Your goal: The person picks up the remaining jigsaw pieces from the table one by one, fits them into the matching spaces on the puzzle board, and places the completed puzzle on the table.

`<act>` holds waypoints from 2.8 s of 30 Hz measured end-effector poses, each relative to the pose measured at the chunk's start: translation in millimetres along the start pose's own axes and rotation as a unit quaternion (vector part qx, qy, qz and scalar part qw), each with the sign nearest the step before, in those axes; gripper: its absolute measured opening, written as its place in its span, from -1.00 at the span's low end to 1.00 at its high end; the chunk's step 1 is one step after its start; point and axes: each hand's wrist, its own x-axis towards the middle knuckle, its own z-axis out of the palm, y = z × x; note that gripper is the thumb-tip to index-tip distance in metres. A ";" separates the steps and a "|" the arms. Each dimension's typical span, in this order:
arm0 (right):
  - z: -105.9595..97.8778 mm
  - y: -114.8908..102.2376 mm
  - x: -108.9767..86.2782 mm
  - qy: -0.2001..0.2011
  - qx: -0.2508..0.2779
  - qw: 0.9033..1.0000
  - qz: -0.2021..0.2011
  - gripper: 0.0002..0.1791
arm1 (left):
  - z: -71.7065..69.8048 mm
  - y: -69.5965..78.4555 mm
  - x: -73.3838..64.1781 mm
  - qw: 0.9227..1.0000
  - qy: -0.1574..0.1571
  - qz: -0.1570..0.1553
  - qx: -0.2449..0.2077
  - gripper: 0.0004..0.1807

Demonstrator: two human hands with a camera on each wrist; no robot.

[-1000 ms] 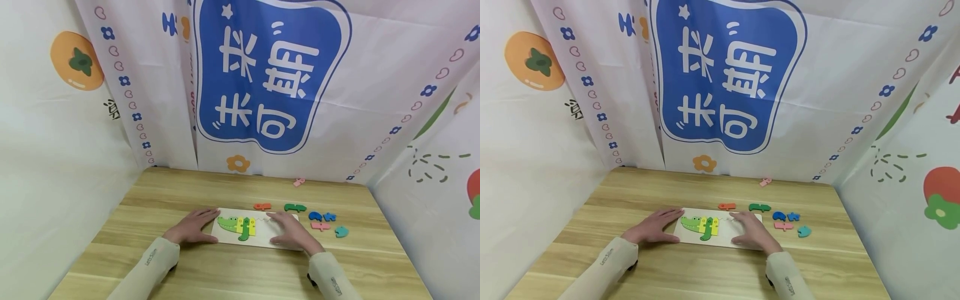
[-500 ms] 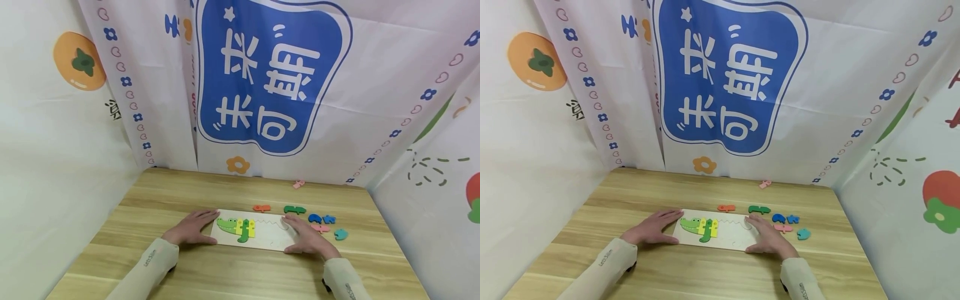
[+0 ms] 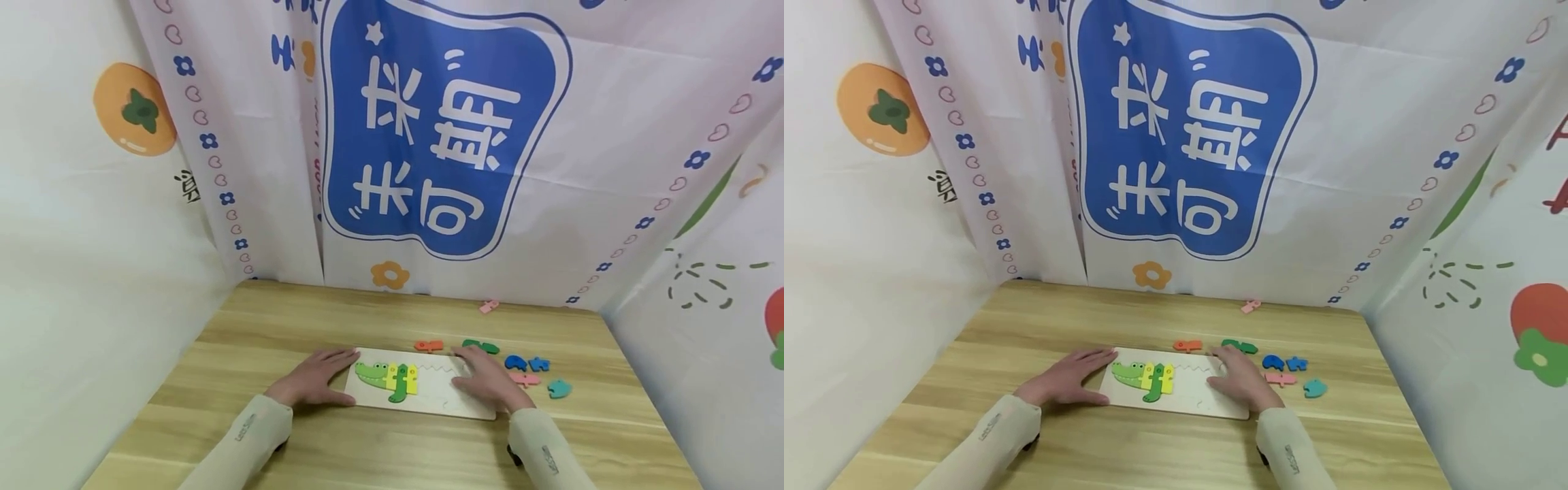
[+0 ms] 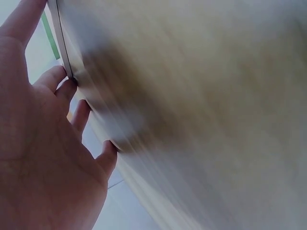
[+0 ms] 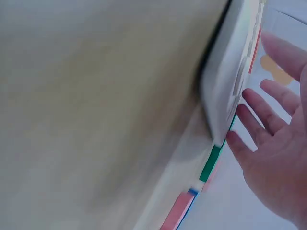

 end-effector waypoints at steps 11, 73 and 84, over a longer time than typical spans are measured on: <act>12.1 -26.8 54.4 0.033 -0.017 0.999 -0.028 -0.52 | 1.3 0.2 -2.0 1.000 0.006 0.010 -0.008 0.11; 0.4 -16.5 34.7 0.110 0.363 0.925 0.024 -0.34 | 3.8 -0.6 -2.7 1.000 0.001 0.004 0.004 0.13; 0.1 -17.2 35.6 0.118 0.385 0.914 0.042 -0.34 | -2.7 1.5 -2.6 1.000 -0.006 0.003 0.001 0.12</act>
